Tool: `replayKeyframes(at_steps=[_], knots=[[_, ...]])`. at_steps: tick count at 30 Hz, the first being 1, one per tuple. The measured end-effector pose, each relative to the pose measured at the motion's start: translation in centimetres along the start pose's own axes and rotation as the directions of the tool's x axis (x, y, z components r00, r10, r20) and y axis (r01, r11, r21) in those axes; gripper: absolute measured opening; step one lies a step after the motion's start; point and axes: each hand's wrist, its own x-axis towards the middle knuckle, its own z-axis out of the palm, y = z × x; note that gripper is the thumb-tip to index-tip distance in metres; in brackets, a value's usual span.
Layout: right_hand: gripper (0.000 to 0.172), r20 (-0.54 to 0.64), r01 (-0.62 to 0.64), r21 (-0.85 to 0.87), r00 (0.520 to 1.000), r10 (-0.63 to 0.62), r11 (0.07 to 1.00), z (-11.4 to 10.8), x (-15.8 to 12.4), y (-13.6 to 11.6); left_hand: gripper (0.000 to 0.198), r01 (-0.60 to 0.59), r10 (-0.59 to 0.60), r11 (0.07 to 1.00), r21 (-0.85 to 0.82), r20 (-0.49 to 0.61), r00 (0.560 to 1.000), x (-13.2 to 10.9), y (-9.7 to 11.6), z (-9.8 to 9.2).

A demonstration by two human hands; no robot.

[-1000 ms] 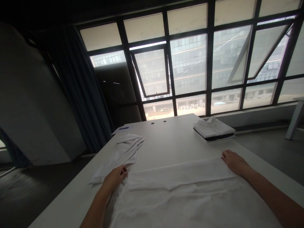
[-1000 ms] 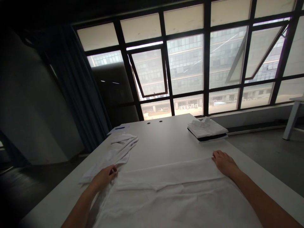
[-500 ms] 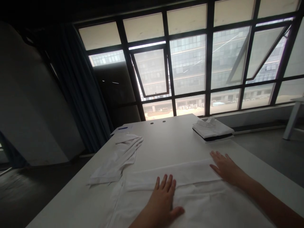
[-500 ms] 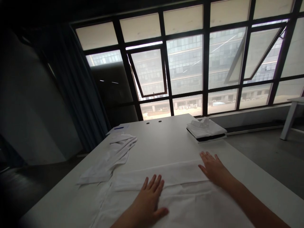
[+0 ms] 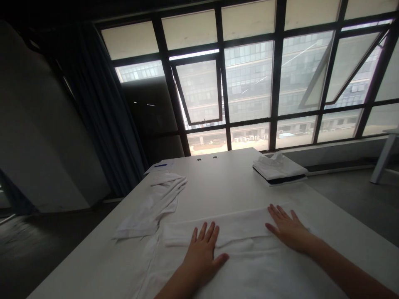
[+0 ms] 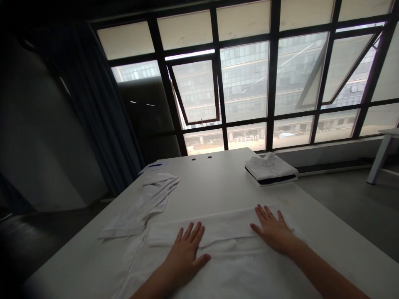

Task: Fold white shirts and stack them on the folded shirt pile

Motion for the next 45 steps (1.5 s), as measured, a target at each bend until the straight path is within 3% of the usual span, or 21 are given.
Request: replayKeyframes(at_steps=[4,7,9,12,15,18,21,26,30,35,41,45], knots=[[0.081,-0.054,-0.232,-0.102,0.972,0.228,0.967,-0.2,0.9,4.7,0.089,0.064,-0.063,0.998,0.026,-0.017,0.998,0.2,0.1,0.5],[0.074,-0.230,-0.206,-0.176,0.959,0.164,0.963,-0.5,1.0,3.6,0.089,0.067,-0.066,0.997,0.034,-0.028,0.997,0.5,0.6,0.8],[0.069,-0.272,-0.069,-0.162,0.962,0.023,0.984,-0.6,1.1,0.4,0.089,0.064,-0.062,0.997,0.034,-0.035,0.997,0.9,0.9,1.0],[0.068,-0.166,0.206,-0.013,0.965,-0.205,0.979,-0.8,1.2,-6.8,0.088,0.057,-0.055,0.998,0.030,-0.053,0.997,1.4,1.2,1.1],[0.065,-0.092,0.448,0.181,0.894,-0.438,0.876,-1.2,1.6,-14.2,0.087,0.051,-0.050,0.998,0.022,-0.074,0.996,1.7,1.3,1.1],[0.066,-0.062,0.460,0.275,0.885,-0.462,0.844,-1.3,2.6,-19.4,0.088,0.036,-0.035,0.999,0.009,-0.087,0.996,1.8,1.3,1.1],[0.068,-0.086,0.412,0.240,0.911,-0.403,0.879,-0.5,3.7,-21.2,0.090,0.022,-0.022,1.000,0.005,-0.077,0.997,1.7,1.2,1.0],[0.068,-0.117,0.399,0.173,0.916,-0.384,0.900,1.0,3.8,-17.8,0.092,0.033,-0.032,0.999,0.025,-0.033,0.999,1.6,0.8,0.8],[0.077,-0.088,0.323,0.135,0.945,-0.314,0.937,1.1,2.8,-12.9,0.092,0.044,-0.043,0.999,0.030,-0.023,0.999,1.2,0.5,0.7],[0.083,-0.043,0.178,0.043,0.983,-0.176,0.983,0.5,1.7,-5.6,0.090,0.147,-0.146,0.988,0.045,-0.013,0.989,0.6,0.5,0.5],[0.084,-0.024,-0.063,-0.058,0.998,0.062,0.996,0.4,1.0,4.0,0.109,0.303,-0.310,0.949,0.088,0.084,0.947,0.2,-0.5,-1.5],[0.083,-0.092,-0.149,-0.077,0.986,0.141,0.986,1.0,0.8,6.8,0.109,0.397,-0.415,0.906,0.149,0.122,0.902,-0.1,-1.7,-2.4]])
